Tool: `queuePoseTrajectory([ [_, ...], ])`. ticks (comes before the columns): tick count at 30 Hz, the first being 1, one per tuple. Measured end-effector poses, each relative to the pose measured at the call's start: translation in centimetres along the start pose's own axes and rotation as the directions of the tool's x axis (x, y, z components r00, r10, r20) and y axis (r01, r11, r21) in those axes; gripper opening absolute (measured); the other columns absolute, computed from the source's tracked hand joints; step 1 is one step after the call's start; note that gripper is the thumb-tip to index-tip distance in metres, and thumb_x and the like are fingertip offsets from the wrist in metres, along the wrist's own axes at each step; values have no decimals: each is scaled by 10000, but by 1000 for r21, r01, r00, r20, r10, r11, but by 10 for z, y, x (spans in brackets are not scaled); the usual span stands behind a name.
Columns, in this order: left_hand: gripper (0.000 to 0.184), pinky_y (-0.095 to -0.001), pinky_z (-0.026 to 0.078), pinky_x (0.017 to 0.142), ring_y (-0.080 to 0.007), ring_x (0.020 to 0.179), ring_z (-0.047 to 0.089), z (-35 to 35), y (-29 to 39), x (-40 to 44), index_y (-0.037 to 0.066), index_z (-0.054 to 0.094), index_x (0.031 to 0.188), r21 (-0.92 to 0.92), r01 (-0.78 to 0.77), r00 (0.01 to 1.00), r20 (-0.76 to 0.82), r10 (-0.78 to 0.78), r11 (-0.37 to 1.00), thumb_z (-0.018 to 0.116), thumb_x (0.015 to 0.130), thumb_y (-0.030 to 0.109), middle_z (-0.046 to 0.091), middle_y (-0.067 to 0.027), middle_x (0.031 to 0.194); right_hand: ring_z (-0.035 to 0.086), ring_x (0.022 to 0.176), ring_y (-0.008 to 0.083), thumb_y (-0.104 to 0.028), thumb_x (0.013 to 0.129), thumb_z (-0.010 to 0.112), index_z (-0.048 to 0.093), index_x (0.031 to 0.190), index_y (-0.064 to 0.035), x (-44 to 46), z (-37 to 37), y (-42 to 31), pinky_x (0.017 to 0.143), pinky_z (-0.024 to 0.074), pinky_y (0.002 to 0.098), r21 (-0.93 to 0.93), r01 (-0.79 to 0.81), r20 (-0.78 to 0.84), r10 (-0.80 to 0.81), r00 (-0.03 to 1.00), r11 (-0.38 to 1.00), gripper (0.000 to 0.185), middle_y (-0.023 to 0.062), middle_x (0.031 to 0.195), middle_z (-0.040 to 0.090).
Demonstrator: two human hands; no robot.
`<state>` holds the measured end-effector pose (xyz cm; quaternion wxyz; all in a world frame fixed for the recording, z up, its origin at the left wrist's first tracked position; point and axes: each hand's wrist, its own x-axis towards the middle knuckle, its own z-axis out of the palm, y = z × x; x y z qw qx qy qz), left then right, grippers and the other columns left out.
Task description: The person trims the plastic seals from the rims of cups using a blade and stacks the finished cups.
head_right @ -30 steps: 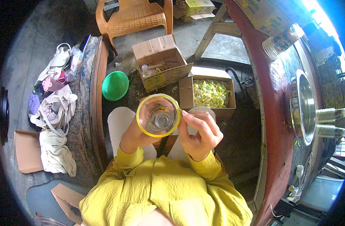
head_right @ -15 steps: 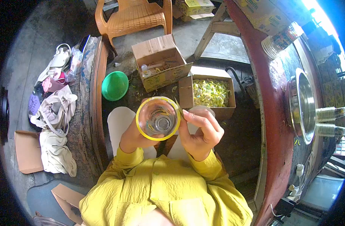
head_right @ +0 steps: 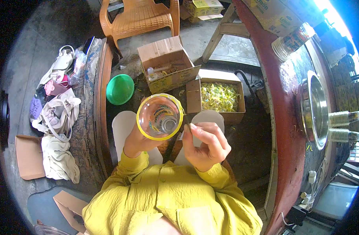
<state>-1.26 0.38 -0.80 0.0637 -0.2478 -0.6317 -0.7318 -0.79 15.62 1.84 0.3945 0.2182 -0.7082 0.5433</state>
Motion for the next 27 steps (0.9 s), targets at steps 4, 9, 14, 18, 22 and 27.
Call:
queuePoseTrajectory([
  [4, 725, -321, 392, 883, -195, 1045, 445, 2, 0, -1, 32, 286, 1211, 18, -4, 1000, -9, 4, 1000, 726, 636, 77, 417, -110, 1123, 562, 548, 160, 125, 555, 663, 605, 731, 1, 2, 4, -2, 505, 443, 226, -13, 5, -5, -5, 1000, 1000, 223, 98, 632, 580],
  [9, 684, -309, 398, 869, -195, 1034, 449, 4, 1, -4, 23, 324, 1188, -19, 84, 996, 15, -83, 996, 725, 638, 86, 420, -99, 1112, 564, 549, 163, 115, 562, 670, 606, 730, -2, 3, 6, 0, 509, 443, 224, -73, 17, -16, -19, 1000, 997, 215, 105, 634, 581],
  [14, 667, -294, 401, 861, -190, 1028, 450, 6, 3, -3, 20, 343, 1177, -5, 18, 1000, 19, -18, 1000, 722, 633, 87, 417, -97, 1105, 560, 589, 156, 100, 577, 679, 590, 745, -4, 4, 4, 3, 539, 434, 220, -36, -36, 12, 37, 999, 999, 216, 100, 670, 584],
  [18, 666, -291, 400, 862, -185, 1034, 446, 4, 4, -1, 22, 346, 1177, 45, 2, 1000, 20, -3, 999, 722, 632, 86, 414, -96, 1106, 560, 598, 148, 104, 571, 680, 589, 755, -6, 1, 4, 4, 541, 428, 219, 15, -71, -4, 71, 997, 997, 233, 100, 681, 589],
  [22, 664, -292, 400, 859, -181, 1029, 449, 5, 2, -3, 23, 350, 1177, -20, 78, 997, -15, -78, 997, 722, 631, 85, 414, -93, 1107, 565, 574, 148, 117, 553, 676, 601, 750, -11, 0, 4, 5, 521, 430, 219, 8, -60, -12, 60, 998, 998, 246, 108, 667, 597],
  [27, 658, -298, 392, 863, -178, 1010, 459, 5, 2, -3, 6, 351, 1171, -57, 51, 998, 41, -49, 997, 718, 636, 114, 421, -91, 1101, 548, 625, 144, 94, 595, 679, 573, 768, 0, -1, 4, 4, 563, 416, 215, -8, -72, 23, 72, 997, 997, 224, 95, 703, 581],
])
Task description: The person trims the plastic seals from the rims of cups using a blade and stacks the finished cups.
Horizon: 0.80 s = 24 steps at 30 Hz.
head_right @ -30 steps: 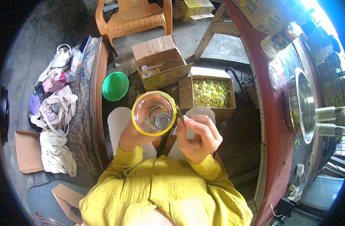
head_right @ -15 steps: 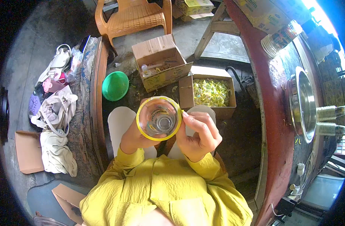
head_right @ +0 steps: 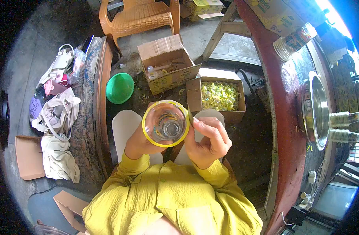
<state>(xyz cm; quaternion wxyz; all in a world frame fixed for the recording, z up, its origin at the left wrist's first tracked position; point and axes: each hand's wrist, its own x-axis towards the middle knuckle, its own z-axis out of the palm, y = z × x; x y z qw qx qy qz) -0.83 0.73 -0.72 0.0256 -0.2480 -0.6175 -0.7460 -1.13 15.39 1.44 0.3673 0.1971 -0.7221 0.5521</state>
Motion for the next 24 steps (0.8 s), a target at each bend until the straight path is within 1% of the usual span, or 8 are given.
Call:
queuePoseTrajectory([
  [1, 656, -300, 390, 864, -178, 1007, 460, -1, 1, 0, 3, 351, 1170, 7, -2, 1000, 2, 2, 1000, 716, 638, 119, 422, -91, 1100, 540, 651, 141, 83, 614, 681, 558, 776, 4, 0, -1, 0, 585, 410, 213, -5, -3, 18, 3, 1000, 1000, 218, 89, 721, 573],
  [4, 652, -305, 386, 866, -180, 1000, 463, -2, 3, -1, -4, 352, 1168, 3, -1, 1000, -2, 1, 1000, 712, 640, 129, 424, -92, 1097, 561, 564, 153, 113, 565, 675, 602, 751, -5, 4, -1, 1, 508, 426, 217, 32, -5, 7, 5, 1000, 999, 232, 106, 668, 596],
  [6, 652, -307, 386, 863, -182, 997, 464, -1, 3, -1, -4, 356, 1167, -32, 3, 1000, -22, -3, 999, 710, 636, 126, 424, -94, 1097, 561, 565, 153, 113, 567, 674, 601, 750, -5, 5, -2, 0, 509, 427, 217, 25, 7, 24, -7, 1000, 1000, 230, 107, 668, 596],
  [10, 656, -307, 386, 866, -185, 992, 470, -4, 2, -1, -2, 373, 1163, -14, -8, 1000, 3, 8, 1000, 709, 610, 111, 423, -95, 1098, 561, 566, 152, 114, 570, 671, 601, 750, -6, 4, -2, -1, 509, 427, 217, 17, 11, 38, -12, 999, 1000, 228, 106, 666, 595],
  [13, 665, -307, 384, 869, -185, 990, 474, -2, 3, -2, 0, 383, 1159, -53, 27, 1000, 10, -26, 998, 707, 587, 94, 425, -93, 1096, 561, 569, 150, 115, 573, 666, 601, 753, -5, 4, -1, -1, 509, 426, 217, -1, 16, 6, -16, 1000, 1000, 226, 106, 669, 595],
  [15, 671, -307, 384, 872, -186, 989, 476, -2, 9, -2, 2, 385, 1159, -67, 72, 997, 9, -71, 995, 702, 573, 78, 425, -91, 1096, 562, 572, 148, 114, 574, 666, 601, 751, -4, 5, -3, -2, 511, 425, 216, 27, -7, 31, 6, 1000, 1000, 223, 107, 672, 596],
  [21, 665, -307, 384, 874, -180, 988, 478, -1, 7, -4, 6, 389, 1158, -113, 42, 999, -4, -43, 993, 677, 561, 47, 428, -87, 1092, 561, 579, 144, 115, 576, 665, 604, 748, -3, 2, -5, -4, 516, 424, 216, 60, -53, 44, 51, 998, 997, 217, 103, 675, 597],
  [24, 657, -305, 386, 869, -177, 987, 479, 0, 7, -4, 6, 399, 1148, -107, 72, 997, 11, -71, 992, 683, 559, 62, 432, -87, 1083, 560, 581, 144, 117, 578, 661, 604, 749, -3, 2, -6, -5, 519, 424, 218, 47, -58, 37, 56, 998, 997, 216, 98, 674, 597],
])
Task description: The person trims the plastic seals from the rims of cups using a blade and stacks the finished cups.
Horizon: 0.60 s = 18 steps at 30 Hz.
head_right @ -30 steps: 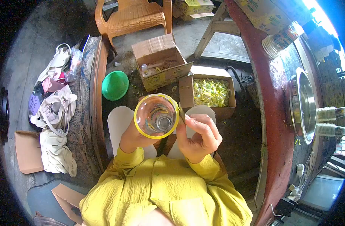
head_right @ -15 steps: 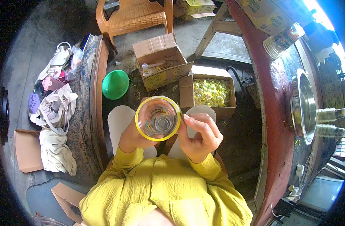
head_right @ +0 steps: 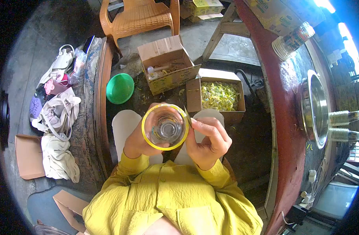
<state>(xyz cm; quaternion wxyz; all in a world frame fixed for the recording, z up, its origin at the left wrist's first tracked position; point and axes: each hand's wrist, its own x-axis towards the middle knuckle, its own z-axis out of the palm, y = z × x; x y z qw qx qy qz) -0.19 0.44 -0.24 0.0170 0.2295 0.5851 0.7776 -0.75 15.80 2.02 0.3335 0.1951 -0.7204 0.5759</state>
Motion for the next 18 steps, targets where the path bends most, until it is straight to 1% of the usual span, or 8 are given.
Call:
queuePoseTrajectory([
  [6, 630, -304, 395, 854, -176, 965, 485, 0, -1, 1, 6, 426, 1118, -56, -2, 1000, 29, 3, 998, 684, 550, 93, 438, -92, 1066, 560, 587, 145, 121, 576, 656, 602, 745, -3, 0, -2, 0, 527, 427, 221, 4, -13, 18, 13, 1000, 1000, 217, 93, 673, 594],
  [12, 620, -296, 393, 847, -175, 959, 484, 0, 2, 1, 5, 431, 1110, -93, 34, 998, 54, -29, 995, 667, 543, 89, 445, -87, 1044, 564, 590, 147, 120, 574, 655, 601, 740, -2, 0, -3, -1, 531, 430, 221, 14, -4, 20, 4, 1000, 1000, 213, 94, 676, 595],
  [15, 619, -289, 395, 837, -173, 950, 484, -2, 3, 4, 5, 431, 1109, -11, -54, 990, 132, 55, 998, 657, 538, 81, 451, -83, 1031, 566, 589, 148, 120, 574, 655, 602, 738, 0, 0, -4, 0, 532, 432, 221, 34, -8, 21, 7, 1000, 999, 211, 96, 680, 596],
  [18, 620, -281, 398, 822, -165, 937, 481, -4, 5, 5, 16, 448, 1081, -43, -25, 988, 148, 31, 999, 700, 519, 90, 457, -79, 1020, 567, 586, 149, 119, 574, 656, 603, 738, 2, 0, -4, 0, 531, 432, 220, 55, -7, 28, 5, 1000, 998, 208, 98, 682, 597],
])
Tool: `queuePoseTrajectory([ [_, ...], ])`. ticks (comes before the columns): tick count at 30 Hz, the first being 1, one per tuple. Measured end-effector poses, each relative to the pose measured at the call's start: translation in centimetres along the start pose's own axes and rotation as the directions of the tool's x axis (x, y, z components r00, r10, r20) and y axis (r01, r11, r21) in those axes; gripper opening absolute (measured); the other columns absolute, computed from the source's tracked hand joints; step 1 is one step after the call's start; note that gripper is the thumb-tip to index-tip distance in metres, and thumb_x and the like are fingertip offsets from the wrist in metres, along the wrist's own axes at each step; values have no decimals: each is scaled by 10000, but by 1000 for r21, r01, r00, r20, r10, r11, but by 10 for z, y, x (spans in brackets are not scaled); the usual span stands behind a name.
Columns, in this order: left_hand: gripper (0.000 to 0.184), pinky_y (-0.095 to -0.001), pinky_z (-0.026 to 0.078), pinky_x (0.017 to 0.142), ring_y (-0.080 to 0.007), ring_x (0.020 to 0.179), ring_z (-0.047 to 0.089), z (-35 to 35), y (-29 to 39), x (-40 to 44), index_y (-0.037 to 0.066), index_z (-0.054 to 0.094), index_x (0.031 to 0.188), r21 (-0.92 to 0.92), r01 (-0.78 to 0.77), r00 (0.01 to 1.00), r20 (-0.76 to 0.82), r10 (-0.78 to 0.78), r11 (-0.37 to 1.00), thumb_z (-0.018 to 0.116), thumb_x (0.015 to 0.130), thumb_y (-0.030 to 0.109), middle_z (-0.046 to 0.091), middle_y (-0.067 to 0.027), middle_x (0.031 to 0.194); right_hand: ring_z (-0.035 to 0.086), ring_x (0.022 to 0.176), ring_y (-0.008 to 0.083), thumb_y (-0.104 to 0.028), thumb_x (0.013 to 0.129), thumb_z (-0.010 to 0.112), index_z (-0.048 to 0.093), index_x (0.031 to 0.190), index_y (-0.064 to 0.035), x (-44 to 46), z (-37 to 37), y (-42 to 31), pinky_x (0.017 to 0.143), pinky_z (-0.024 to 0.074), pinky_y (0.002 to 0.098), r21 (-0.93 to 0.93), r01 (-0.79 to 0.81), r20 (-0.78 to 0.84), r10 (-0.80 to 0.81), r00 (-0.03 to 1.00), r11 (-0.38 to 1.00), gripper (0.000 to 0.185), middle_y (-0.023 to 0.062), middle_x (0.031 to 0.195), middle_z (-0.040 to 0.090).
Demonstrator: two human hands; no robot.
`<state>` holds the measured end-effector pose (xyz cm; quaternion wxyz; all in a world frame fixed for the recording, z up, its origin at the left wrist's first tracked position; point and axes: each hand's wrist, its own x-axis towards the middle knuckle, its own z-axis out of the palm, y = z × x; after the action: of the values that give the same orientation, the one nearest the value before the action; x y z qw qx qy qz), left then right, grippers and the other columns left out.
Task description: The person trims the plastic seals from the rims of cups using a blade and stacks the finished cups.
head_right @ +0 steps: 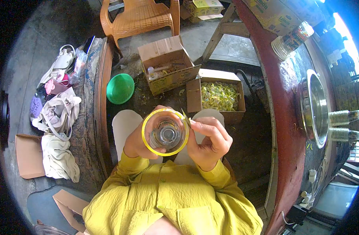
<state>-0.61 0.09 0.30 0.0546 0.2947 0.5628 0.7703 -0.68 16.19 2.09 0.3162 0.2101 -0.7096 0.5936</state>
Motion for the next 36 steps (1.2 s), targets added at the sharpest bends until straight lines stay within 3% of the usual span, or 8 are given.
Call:
queuePoseTrajectory([
  [6, 597, -263, 414, 767, -138, 881, 497, 4, 0, 5, 53, 476, 1028, 195, -49, 998, -27, 55, 980, 782, 518, 97, 464, -55, 1013, 569, 585, 149, 119, 577, 656, 608, 751, 4, 3, 0, -4, 526, 431, 218, -14, 19, 23, -18, 1000, 1000, 214, 101, 680, 597],
  [15, 592, -254, 419, 736, -130, 850, 489, 8, -2, 6, 66, 443, 1050, -47, -110, 992, -73, 106, 993, 757, 549, 48, 453, -36, 983, 569, 579, 151, 117, 580, 658, 613, 757, -3, 5, 1, -4, 512, 431, 217, -18, 57, 39, -56, 998, 998, 219, 105, 679, 597],
  [24, 590, -288, 374, 808, -186, 977, 422, -3, -11, 3, 72, 437, 1044, 78, -164, 986, 49, 161, 983, 758, 550, 92, 415, -62, 991, 571, 572, 159, 108, 575, 660, 617, 748, -8, 6, -1, -7, 522, 440, 225, -28, 69, 83, -66, 994, 997, 213, 109, 671, 595],
  [27, 588, -283, 367, 819, -177, 972, 415, -3, -7, 6, 71, 432, 1033, 36, -102, 984, 152, 96, 994, 761, 546, 95, 404, -61, 997, 571, 572, 159, 107, 574, 660, 618, 748, -9, 6, -1, -5, 526, 441, 225, -39, 70, 89, -66, 994, 997, 214, 109, 668, 595],
  [34, 750, -270, 369, 823, -143, 975, 407, 7, -11, 7, 87, 319, 1104, -131, -87, 995, 45, 93, 988, 795, 524, 83, 387, -56, 1011, 575, 589, 159, 114, 575, 658, 613, 749, -1, 7, 0, -6, 535, 444, 229, -69, 85, -4, -85, 996, 994, 214, 101, 670, 597],
  [36, 741, -269, 373, 823, -139, 971, 414, 4, -13, 8, 85, 327, 1102, -105, -109, 992, 48, 115, 988, 793, 525, 74, 387, -52, 1012, 577, 595, 162, 118, 576, 658, 611, 752, 2, 10, 0, -7, 539, 445, 231, -82, 94, -1, -95, 996, 992, 217, 105, 673, 597],
])
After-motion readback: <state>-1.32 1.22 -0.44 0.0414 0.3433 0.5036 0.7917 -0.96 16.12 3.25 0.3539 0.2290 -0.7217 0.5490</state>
